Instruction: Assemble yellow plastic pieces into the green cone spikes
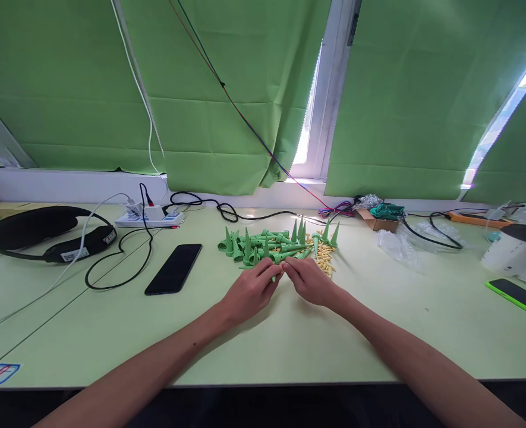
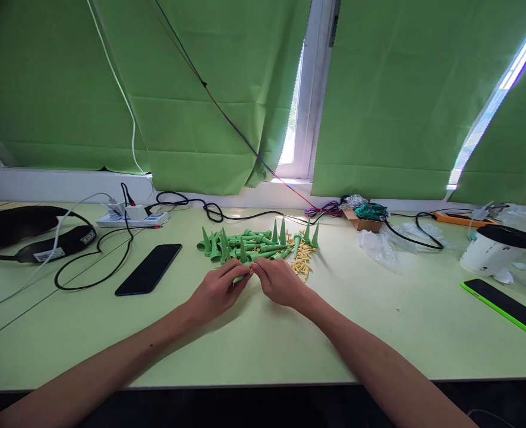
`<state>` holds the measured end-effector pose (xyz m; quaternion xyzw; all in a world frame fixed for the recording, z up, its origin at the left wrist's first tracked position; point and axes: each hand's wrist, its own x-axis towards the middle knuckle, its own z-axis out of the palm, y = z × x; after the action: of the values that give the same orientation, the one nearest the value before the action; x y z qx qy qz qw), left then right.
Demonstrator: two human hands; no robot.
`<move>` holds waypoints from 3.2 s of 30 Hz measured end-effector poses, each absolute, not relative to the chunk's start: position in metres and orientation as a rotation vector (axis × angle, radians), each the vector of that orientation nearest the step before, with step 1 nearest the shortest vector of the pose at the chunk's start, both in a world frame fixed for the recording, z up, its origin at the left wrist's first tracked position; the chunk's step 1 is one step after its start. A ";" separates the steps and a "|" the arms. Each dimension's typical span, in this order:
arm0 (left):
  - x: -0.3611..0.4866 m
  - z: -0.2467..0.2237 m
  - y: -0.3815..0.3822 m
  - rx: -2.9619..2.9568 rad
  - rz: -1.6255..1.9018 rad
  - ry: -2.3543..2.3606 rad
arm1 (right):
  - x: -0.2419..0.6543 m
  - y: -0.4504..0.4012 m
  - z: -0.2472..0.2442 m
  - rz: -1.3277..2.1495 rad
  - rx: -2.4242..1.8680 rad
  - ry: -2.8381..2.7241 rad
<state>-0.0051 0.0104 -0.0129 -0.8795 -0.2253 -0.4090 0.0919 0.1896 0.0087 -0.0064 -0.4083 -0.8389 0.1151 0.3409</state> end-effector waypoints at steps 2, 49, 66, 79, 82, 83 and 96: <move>-0.005 -0.013 0.010 -2.611 -1.205 -0.665 | 0.190 0.009 -0.006 0.299 -1.071 -2.186; -0.001 -0.007 0.005 -2.605 -1.293 -0.696 | 0.186 0.005 -0.003 0.481 -0.914 -2.129; -0.003 -0.013 0.008 -2.564 -1.185 -0.672 | 0.184 0.006 -0.006 0.419 -0.969 -2.117; -0.005 -0.018 0.011 -2.574 -0.974 -0.739 | 0.179 0.009 -0.006 0.773 -1.145 -1.990; -0.004 -0.017 0.010 -2.625 -0.969 -0.775 | 0.180 0.009 -0.005 0.787 -1.182 -2.003; -0.004 -0.016 0.010 -2.653 -0.982 -0.800 | 0.180 0.010 -0.005 0.781 -1.197 -2.009; 0.002 -0.008 0.006 -2.983 -1.236 -1.335 | 0.184 0.015 -0.012 0.312 -1.267 -1.968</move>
<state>0.0017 0.0056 -0.0085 -0.8406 -0.3761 -0.3481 -0.1754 0.1840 0.0150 -0.0116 -0.4962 -0.7709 0.1221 0.3803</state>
